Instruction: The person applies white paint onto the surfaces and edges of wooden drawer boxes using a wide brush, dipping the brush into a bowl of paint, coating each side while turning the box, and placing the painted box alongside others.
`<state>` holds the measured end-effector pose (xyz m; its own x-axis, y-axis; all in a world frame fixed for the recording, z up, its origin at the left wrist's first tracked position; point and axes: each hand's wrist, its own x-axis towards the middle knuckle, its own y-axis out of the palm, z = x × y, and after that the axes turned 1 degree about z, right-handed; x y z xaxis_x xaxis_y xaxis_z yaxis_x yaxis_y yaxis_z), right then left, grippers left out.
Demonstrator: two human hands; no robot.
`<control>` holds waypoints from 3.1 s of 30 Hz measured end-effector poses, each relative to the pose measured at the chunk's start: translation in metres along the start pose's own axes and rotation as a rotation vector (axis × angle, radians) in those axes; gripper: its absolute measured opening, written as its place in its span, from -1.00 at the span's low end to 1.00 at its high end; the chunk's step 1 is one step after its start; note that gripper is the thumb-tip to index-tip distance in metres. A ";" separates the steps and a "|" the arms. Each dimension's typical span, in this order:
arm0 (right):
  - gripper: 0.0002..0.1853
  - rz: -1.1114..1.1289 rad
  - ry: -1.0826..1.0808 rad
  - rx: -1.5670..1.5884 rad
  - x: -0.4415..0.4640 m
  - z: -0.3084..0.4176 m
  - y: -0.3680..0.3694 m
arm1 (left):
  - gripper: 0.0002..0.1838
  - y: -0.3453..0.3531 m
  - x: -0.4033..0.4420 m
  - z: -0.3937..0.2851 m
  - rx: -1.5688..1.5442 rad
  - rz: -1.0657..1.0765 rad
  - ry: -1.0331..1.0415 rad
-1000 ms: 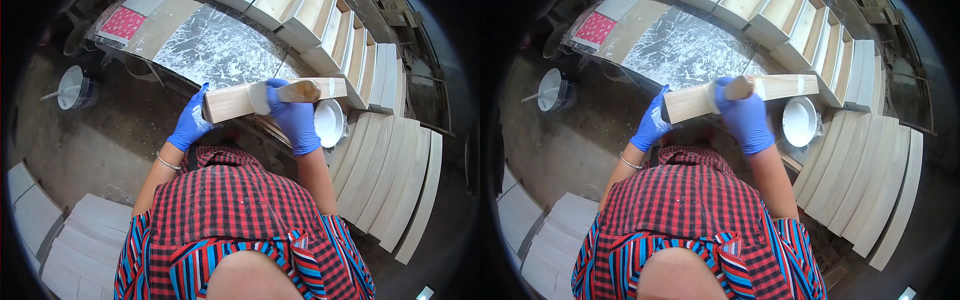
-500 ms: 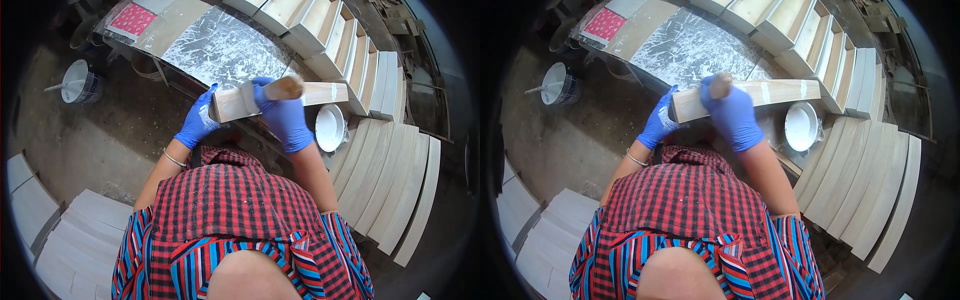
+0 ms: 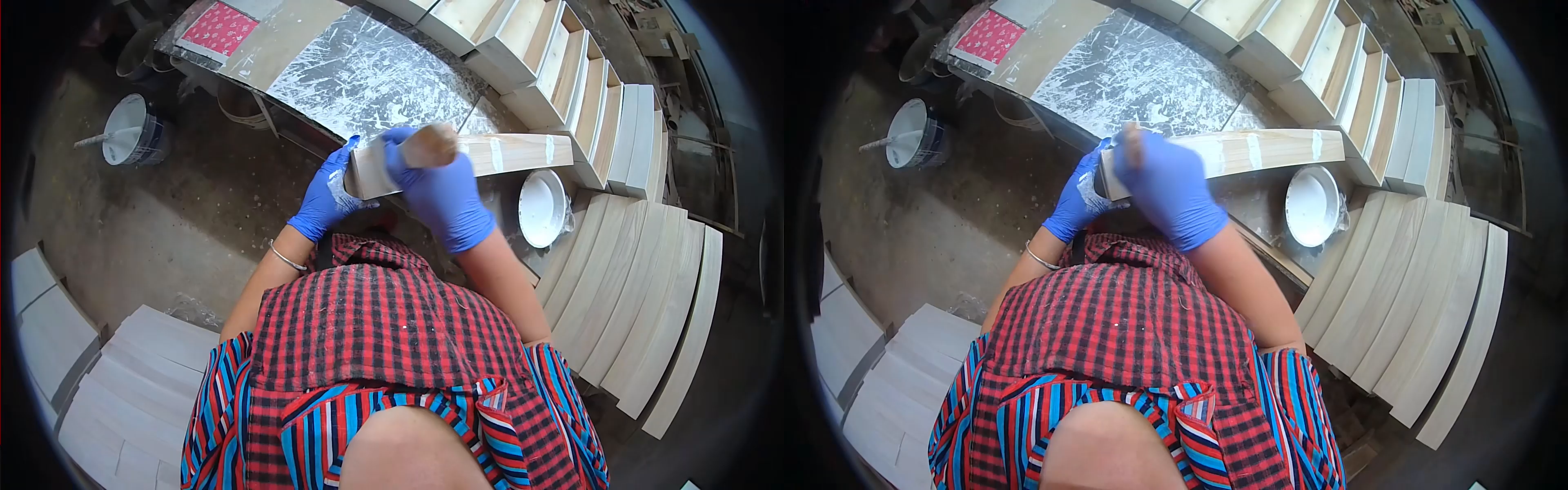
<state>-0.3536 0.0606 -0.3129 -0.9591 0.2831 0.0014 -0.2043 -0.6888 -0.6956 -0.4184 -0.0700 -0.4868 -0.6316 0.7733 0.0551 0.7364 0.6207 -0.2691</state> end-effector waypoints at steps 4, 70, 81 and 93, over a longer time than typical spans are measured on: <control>-0.80 0.103 -0.026 0.192 -0.003 0.024 0.011 | 0.09 -0.004 -0.006 -0.024 -0.380 -0.021 -0.160; -0.72 -0.468 0.489 0.415 -0.041 -0.304 -0.337 | 0.00 -0.020 -0.034 -0.097 0.324 -0.057 -0.389; -0.72 -0.508 0.569 0.321 -0.037 -0.309 -0.316 | -0.04 -0.019 -0.035 -0.095 0.246 -0.067 -0.347; -0.67 -0.034 -0.302 -0.119 -0.068 -0.080 -0.082 | -0.01 -0.030 -0.046 -0.066 0.139 -0.070 -0.154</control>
<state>-0.2557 0.1508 -0.3133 -0.9706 0.0817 0.2265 -0.2299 -0.5944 -0.7706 -0.3956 -0.1153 -0.4183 -0.7174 0.6935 -0.0659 0.6556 0.6401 -0.4007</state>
